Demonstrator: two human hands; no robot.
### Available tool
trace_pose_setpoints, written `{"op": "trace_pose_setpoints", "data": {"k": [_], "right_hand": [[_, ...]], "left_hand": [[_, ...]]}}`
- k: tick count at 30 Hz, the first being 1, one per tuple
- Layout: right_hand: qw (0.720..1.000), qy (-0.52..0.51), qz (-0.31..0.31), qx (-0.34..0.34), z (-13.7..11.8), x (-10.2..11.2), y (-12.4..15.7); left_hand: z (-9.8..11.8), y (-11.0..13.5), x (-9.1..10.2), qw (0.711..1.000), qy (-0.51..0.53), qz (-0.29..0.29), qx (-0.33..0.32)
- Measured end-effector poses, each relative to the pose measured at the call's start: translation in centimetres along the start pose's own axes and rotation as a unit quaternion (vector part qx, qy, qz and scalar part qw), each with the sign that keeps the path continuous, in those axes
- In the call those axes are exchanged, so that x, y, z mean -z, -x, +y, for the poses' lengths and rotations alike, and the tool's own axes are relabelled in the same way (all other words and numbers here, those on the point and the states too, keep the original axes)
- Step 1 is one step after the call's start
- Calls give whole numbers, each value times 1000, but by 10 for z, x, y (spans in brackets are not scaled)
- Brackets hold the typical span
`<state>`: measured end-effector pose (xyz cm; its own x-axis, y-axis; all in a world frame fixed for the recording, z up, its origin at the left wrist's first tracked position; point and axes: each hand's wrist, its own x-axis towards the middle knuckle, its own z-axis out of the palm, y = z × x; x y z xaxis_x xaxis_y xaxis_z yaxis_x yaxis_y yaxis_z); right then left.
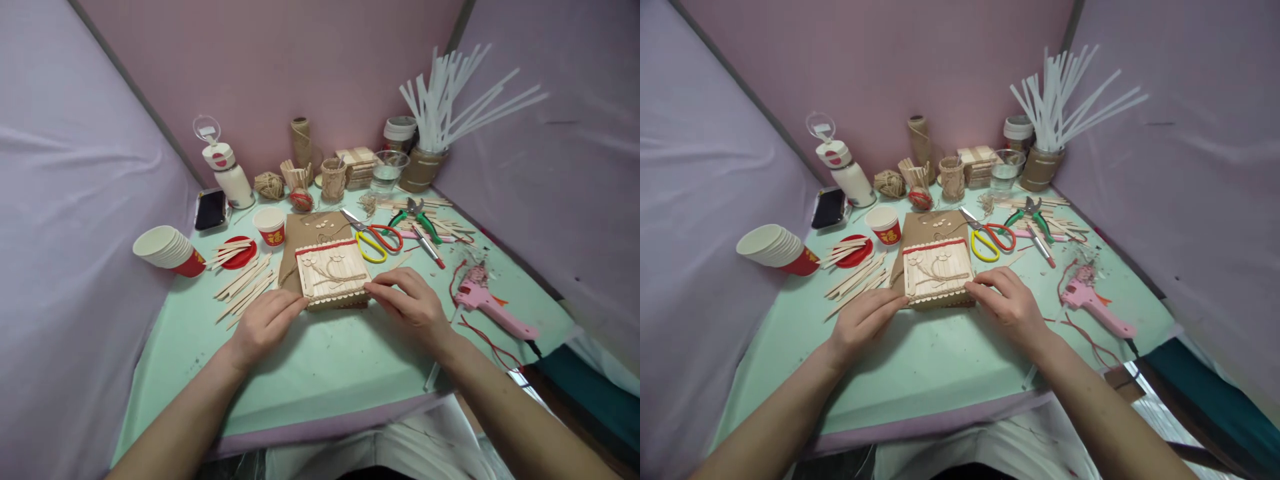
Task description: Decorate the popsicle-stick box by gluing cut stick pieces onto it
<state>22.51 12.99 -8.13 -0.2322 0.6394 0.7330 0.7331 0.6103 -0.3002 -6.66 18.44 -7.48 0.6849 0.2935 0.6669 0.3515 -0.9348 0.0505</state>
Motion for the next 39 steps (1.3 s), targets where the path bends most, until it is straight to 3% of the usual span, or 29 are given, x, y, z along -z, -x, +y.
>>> {"op": "trace_pose_setpoints", "data": {"k": [9, 29, 36, 39], "right_hand": [[998, -34, 7, -48, 1, 0, 1], [1000, -15, -9, -22, 3, -3, 5], [1000, -4, 3, 20, 5, -4, 1], [1000, -3, 0, 24, 6, -2, 1]], "left_hand": [[-1, 5, -3, 1000, 14, -1, 25], [2, 0, -2, 1000, -8, -17, 23], [14, -28, 4, 997, -60, 0, 46], [20, -48, 2, 997, -48, -40, 46]]}}
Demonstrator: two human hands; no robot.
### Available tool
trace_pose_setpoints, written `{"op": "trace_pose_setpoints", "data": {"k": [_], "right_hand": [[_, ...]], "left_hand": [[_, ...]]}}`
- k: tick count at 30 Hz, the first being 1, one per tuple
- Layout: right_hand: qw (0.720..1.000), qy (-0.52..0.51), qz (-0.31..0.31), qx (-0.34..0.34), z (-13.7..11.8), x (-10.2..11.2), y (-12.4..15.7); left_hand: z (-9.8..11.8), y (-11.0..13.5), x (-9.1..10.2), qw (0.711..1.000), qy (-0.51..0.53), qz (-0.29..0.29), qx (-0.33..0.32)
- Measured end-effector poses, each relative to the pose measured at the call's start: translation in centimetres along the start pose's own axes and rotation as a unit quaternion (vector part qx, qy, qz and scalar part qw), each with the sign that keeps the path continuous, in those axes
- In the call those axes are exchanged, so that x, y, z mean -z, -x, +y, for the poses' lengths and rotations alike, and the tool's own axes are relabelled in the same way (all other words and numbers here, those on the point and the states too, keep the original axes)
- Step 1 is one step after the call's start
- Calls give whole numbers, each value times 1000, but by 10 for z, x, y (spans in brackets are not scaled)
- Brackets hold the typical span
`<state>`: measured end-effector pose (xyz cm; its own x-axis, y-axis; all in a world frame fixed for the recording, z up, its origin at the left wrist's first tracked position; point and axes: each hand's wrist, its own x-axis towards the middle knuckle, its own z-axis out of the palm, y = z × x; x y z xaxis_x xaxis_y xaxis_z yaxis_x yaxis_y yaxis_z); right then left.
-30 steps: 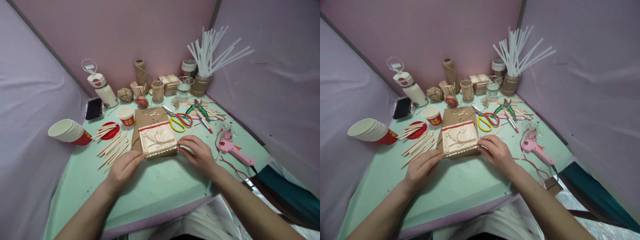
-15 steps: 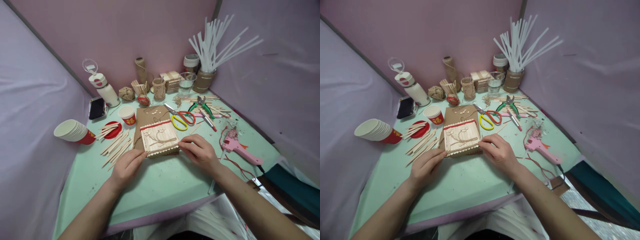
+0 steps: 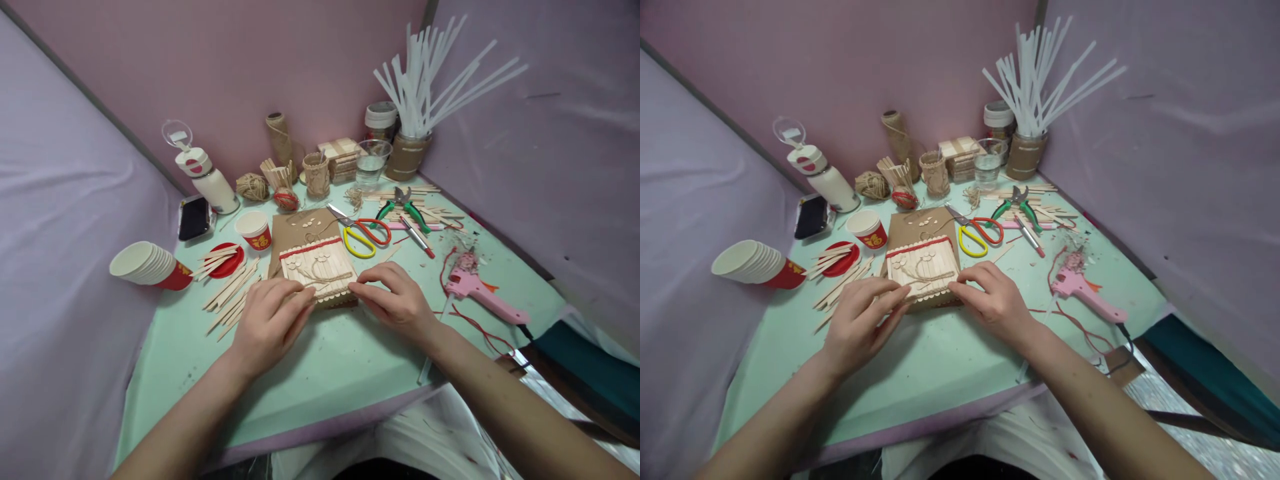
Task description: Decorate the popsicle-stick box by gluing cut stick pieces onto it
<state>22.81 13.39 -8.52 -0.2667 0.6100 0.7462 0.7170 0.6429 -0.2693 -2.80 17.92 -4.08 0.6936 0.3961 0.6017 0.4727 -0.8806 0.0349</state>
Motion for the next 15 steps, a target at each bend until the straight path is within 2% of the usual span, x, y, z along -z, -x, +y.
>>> {"op": "trace_pose_setpoints", "data": {"k": [4, 10, 13, 15], "right_hand": [[1000, 3, 0, 1, -1, 1, 0], [1000, -3, -8, -9, -5, 1, -3], [999, 8, -18, -28, -5, 15, -4], [996, 45, -10, -75, -1, 36, 1]], "left_hand": [[1, -14, -7, 996, 29, -84, -17], [-4, -21, -5, 990, 31, -134, -32], [-2, -30, 3, 983, 1, -177, -50], [0, -36, 7, 976, -19, -207, -57]]}}
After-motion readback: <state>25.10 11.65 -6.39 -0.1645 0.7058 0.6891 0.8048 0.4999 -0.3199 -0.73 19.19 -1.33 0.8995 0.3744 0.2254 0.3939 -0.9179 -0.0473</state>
